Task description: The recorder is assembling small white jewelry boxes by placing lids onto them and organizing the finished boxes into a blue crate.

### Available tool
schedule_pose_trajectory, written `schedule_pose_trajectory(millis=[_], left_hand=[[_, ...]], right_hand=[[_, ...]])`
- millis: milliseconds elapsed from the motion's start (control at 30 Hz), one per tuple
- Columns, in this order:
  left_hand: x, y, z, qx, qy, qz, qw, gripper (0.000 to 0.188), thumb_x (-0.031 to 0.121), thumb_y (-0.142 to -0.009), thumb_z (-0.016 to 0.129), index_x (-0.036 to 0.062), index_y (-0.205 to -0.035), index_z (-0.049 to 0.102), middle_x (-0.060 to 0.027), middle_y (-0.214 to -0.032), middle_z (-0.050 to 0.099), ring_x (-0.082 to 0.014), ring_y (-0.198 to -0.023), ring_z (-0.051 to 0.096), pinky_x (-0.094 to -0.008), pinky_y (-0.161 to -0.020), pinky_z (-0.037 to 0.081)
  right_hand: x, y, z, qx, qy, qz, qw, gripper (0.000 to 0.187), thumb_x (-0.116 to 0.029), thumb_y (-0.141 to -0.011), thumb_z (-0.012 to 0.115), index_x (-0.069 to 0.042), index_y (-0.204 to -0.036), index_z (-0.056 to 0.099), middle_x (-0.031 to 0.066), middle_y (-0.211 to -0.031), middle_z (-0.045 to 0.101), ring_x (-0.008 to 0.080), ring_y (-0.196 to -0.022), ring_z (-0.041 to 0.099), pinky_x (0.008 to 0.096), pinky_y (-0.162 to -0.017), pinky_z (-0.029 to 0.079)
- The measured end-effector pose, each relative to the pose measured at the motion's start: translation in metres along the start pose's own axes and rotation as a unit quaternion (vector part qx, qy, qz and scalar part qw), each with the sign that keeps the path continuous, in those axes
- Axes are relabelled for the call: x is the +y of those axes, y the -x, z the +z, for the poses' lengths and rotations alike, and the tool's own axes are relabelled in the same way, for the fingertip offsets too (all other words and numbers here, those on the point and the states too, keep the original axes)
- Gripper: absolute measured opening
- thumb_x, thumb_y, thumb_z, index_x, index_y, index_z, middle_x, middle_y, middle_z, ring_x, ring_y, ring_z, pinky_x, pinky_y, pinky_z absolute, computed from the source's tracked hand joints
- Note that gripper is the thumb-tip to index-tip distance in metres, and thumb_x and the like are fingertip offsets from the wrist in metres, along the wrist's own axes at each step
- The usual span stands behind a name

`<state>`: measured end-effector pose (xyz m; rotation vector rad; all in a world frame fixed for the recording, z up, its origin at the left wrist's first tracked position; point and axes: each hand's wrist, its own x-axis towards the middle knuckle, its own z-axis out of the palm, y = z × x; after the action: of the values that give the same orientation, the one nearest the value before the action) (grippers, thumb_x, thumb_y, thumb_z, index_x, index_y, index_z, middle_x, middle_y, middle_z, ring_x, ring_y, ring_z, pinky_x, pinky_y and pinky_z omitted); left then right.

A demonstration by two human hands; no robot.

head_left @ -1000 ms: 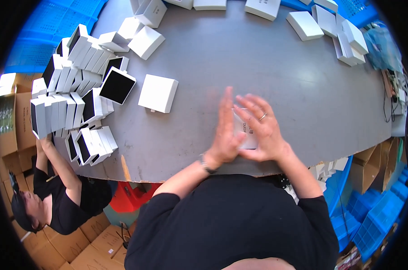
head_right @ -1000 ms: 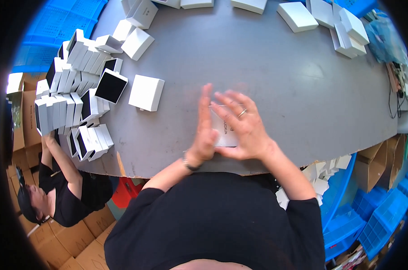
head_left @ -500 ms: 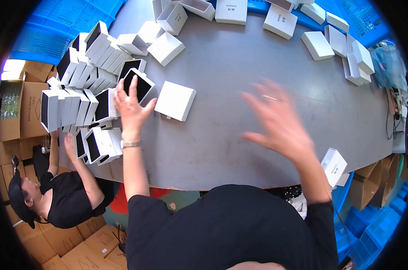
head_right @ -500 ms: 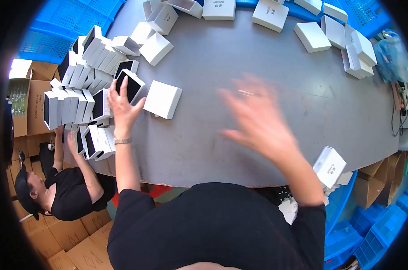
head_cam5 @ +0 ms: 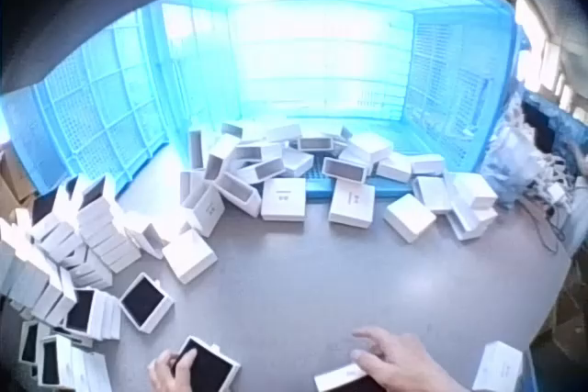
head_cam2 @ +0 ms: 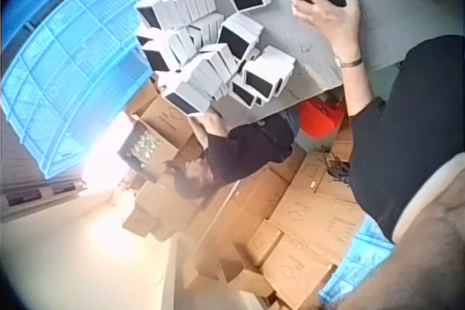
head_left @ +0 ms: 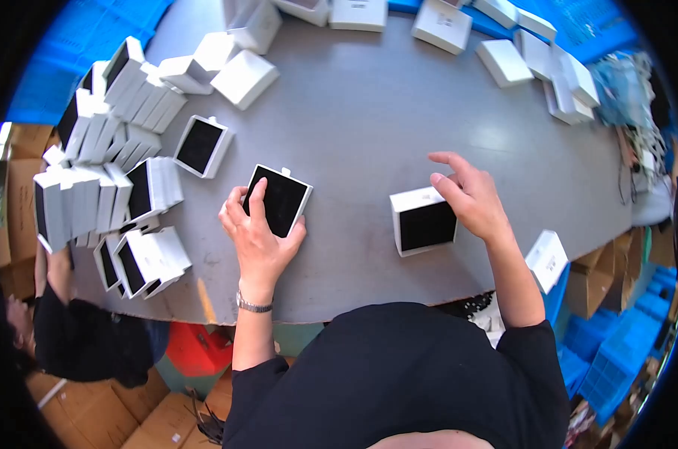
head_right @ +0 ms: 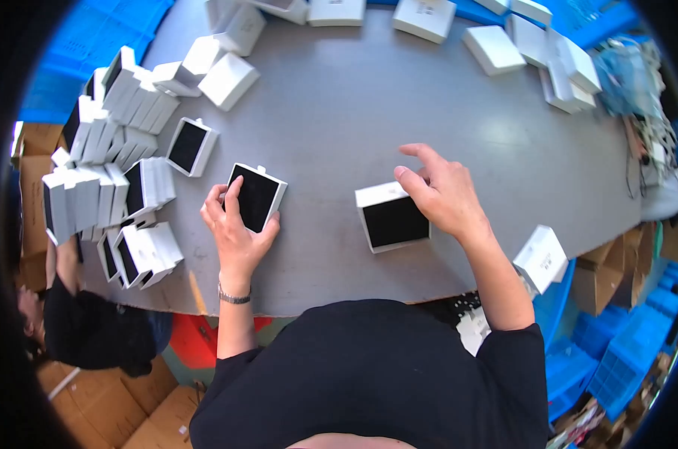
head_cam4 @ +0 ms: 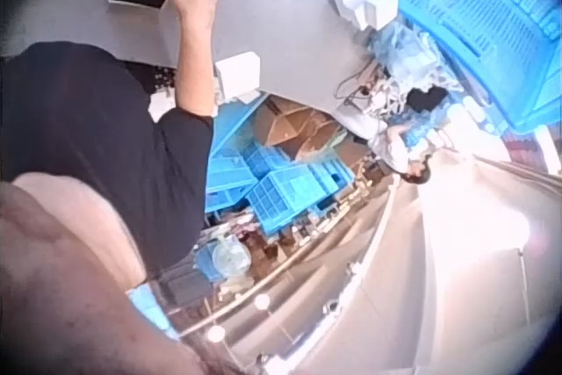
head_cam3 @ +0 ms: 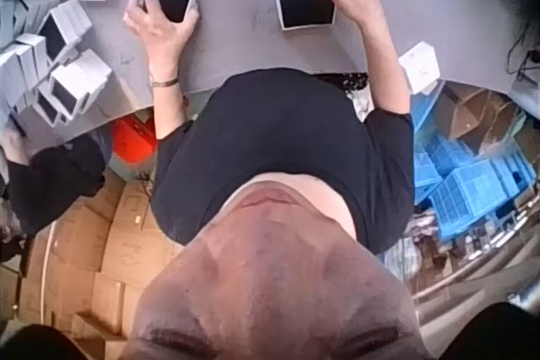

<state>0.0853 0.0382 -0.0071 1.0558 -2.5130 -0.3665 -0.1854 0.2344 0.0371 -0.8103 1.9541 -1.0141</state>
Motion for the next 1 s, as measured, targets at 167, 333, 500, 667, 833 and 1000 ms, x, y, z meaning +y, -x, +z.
schedule_pose_trajectory(millis=[167, 333, 500, 667, 833, 1000], left_hand=[[0.036, -0.018, 0.015, -0.028, -0.036, 0.019, 0.999, 0.083, 0.032, -0.068, 0.083, 0.0117, -0.141, 0.05, -0.0194, -0.133, 0.047, -0.0387, -0.127, 0.039, -0.0538, -0.107, 0.034], [0.041, -0.023, 0.018, -0.049, -0.061, -0.007, 0.997, 0.083, 0.04, -0.071, 0.082, 0.0104, -0.141, 0.049, -0.0201, -0.135, 0.049, -0.039, -0.127, 0.041, -0.0545, -0.109, 0.033], [0.058, -0.042, 0.024, 0.034, -0.154, -0.025, 0.987, 0.09, 0.049, -0.07, 0.085, 0.0102, -0.143, 0.049, -0.022, -0.139, 0.046, -0.0409, -0.13, 0.039, -0.0535, -0.11, 0.033], [0.093, -0.038, 0.007, -0.164, 0.203, 0.284, 0.923, 0.104, 0.058, -0.062, 0.09, 0.0116, -0.146, 0.05, -0.0192, -0.154, 0.037, -0.0413, -0.145, 0.028, -0.0554, -0.117, 0.025], [0.123, -0.009, 0.051, -0.271, 0.148, 0.326, 0.893, 0.109, 0.051, -0.063, 0.09, 0.013, -0.153, 0.042, -0.0188, -0.154, 0.035, -0.0416, -0.144, 0.031, -0.0534, -0.116, 0.029], [0.123, -0.012, 0.053, -0.231, 0.211, 0.264, 0.912, 0.099, 0.028, -0.061, 0.088, 0.0074, -0.147, 0.045, -0.017, -0.136, 0.046, -0.0384, -0.129, 0.043, -0.0497, -0.11, 0.037]], right_hand=[[0.023, 0.047, -0.011, 0.126, 0.326, -0.259, 0.9, 0.057, -0.037, -0.083, 0.075, -0.007, -0.13, 0.062, 0.0172, -0.125, 0.064, 0.0374, -0.12, 0.057, 0.0486, -0.1, 0.045], [0.048, 0.082, 0.01, 0.059, 0.413, -0.222, 0.881, 0.055, -0.026, -0.076, 0.076, -0.012, -0.127, 0.064, 0.0114, -0.127, 0.063, 0.0341, -0.118, 0.057, 0.0525, -0.104, 0.041], [0.041, 0.004, 0.02, -0.118, 0.12, -0.484, 0.859, 0.031, -0.016, -0.07, 0.072, -0.012, -0.101, 0.069, 0.007, -0.105, 0.067, 0.0273, -0.105, 0.062, 0.0417, -0.091, 0.049], [0.012, -0.122, -0.076, 0.362, 0.382, -0.302, 0.795, 0.048, -0.036, -0.073, 0.077, -0.013, -0.115, 0.07, 0.0142, -0.125, 0.067, 0.0334, -0.124, 0.057, 0.0546, -0.109, 0.04], [0.087, -0.183, -0.172, 0.36, 0.473, 0.023, 0.804, 0.07, -0.05, -0.084, 0.074, -0.031, -0.147, 0.052, 0.0158, -0.154, 0.044, 0.0368, -0.143, 0.035, 0.0598, -0.111, 0.032], [0.084, -0.122, -0.143, 0.296, 0.32, -0.06, 0.898, 0.077, -0.05, -0.081, 0.076, -0.025, -0.149, 0.049, 0.0171, -0.152, 0.045, 0.0362, -0.141, 0.038, 0.0517, -0.111, 0.037]])
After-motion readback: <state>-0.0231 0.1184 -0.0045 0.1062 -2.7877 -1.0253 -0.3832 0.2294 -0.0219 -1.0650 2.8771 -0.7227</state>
